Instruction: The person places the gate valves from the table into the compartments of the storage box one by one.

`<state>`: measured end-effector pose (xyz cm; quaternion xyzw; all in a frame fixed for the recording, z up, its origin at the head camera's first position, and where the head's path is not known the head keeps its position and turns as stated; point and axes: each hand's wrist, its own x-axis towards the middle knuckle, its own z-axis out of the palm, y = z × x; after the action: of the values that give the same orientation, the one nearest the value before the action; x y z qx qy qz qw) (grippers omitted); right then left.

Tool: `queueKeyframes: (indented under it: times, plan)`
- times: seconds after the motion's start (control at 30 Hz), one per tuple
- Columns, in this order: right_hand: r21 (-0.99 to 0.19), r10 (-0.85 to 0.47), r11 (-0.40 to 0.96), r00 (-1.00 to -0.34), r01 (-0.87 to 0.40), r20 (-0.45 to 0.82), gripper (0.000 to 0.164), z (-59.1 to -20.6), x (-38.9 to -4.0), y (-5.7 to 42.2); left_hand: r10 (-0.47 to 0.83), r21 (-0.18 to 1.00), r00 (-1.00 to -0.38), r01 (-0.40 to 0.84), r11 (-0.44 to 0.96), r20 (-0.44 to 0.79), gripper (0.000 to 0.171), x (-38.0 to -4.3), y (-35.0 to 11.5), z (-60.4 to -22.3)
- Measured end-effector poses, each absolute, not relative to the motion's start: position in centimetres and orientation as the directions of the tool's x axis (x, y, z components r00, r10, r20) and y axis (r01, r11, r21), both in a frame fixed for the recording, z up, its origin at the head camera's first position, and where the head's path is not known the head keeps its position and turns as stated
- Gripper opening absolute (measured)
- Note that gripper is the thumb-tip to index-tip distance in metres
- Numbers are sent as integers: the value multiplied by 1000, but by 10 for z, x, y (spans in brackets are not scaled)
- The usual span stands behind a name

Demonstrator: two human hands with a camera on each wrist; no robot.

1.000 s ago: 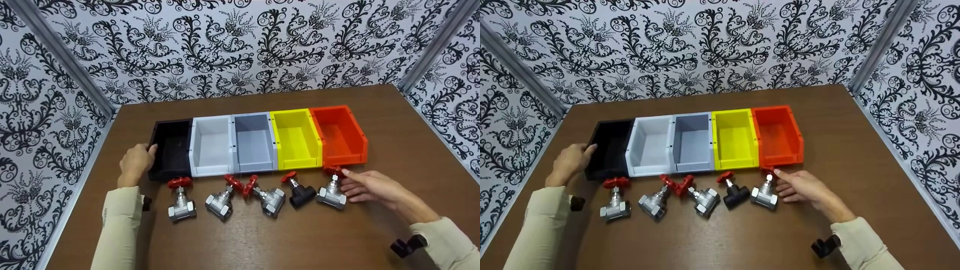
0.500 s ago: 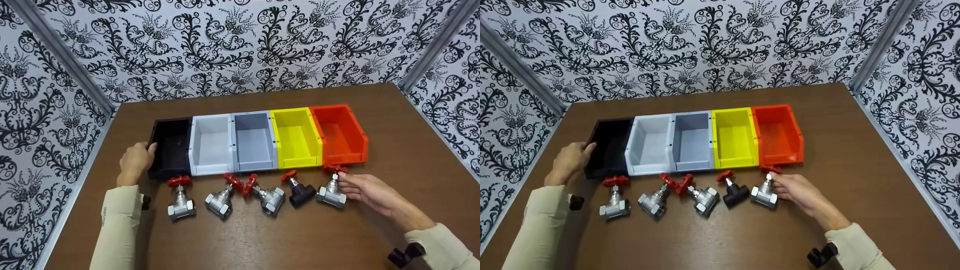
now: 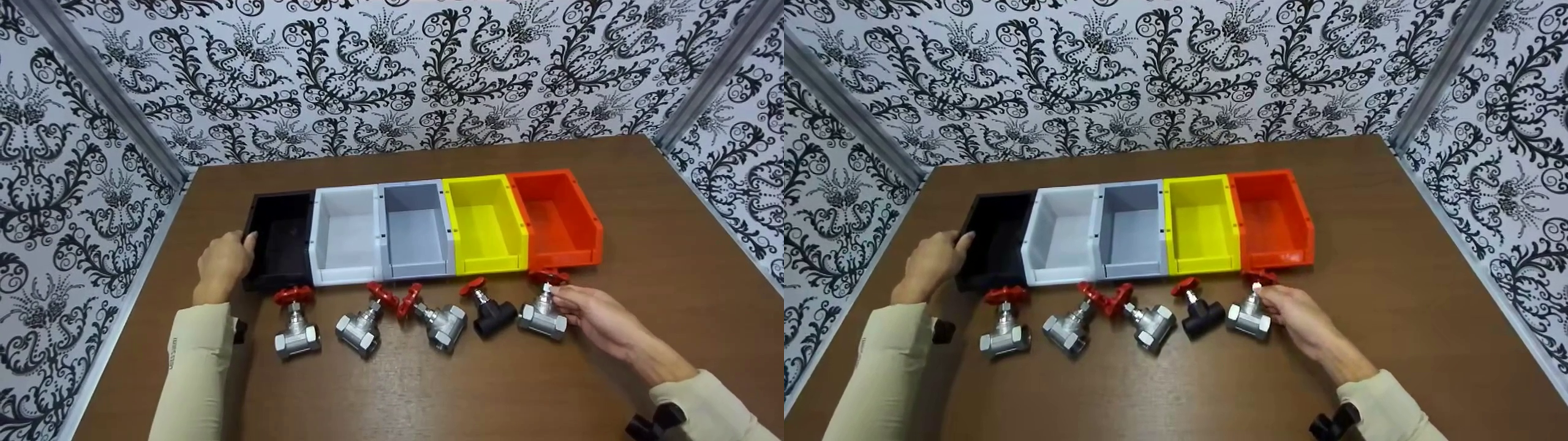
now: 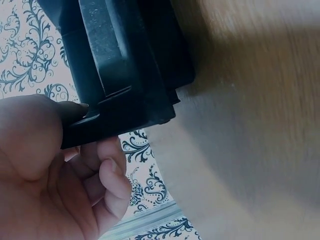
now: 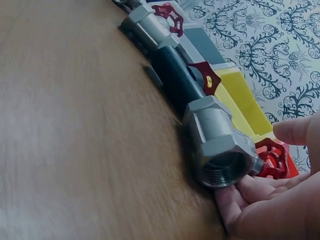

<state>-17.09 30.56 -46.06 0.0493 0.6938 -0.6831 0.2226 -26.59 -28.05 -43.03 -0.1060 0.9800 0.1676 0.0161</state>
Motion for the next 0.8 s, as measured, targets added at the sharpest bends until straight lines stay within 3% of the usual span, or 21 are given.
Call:
queueKeyframes:
  times: [0.6, 0.8]
  plan:
    - [-930, -202, 26, -909, 368, -365, 10, -461, -171, 293, -181, 331, -983, -164, 929, 20, 46, -264, -280, -431]
    - [-928, -192, 95, -908, 360, -372, 10, -464, -174, 291, -181, 339, -983, -159, 927, 34, 46, -265, -281, -434]
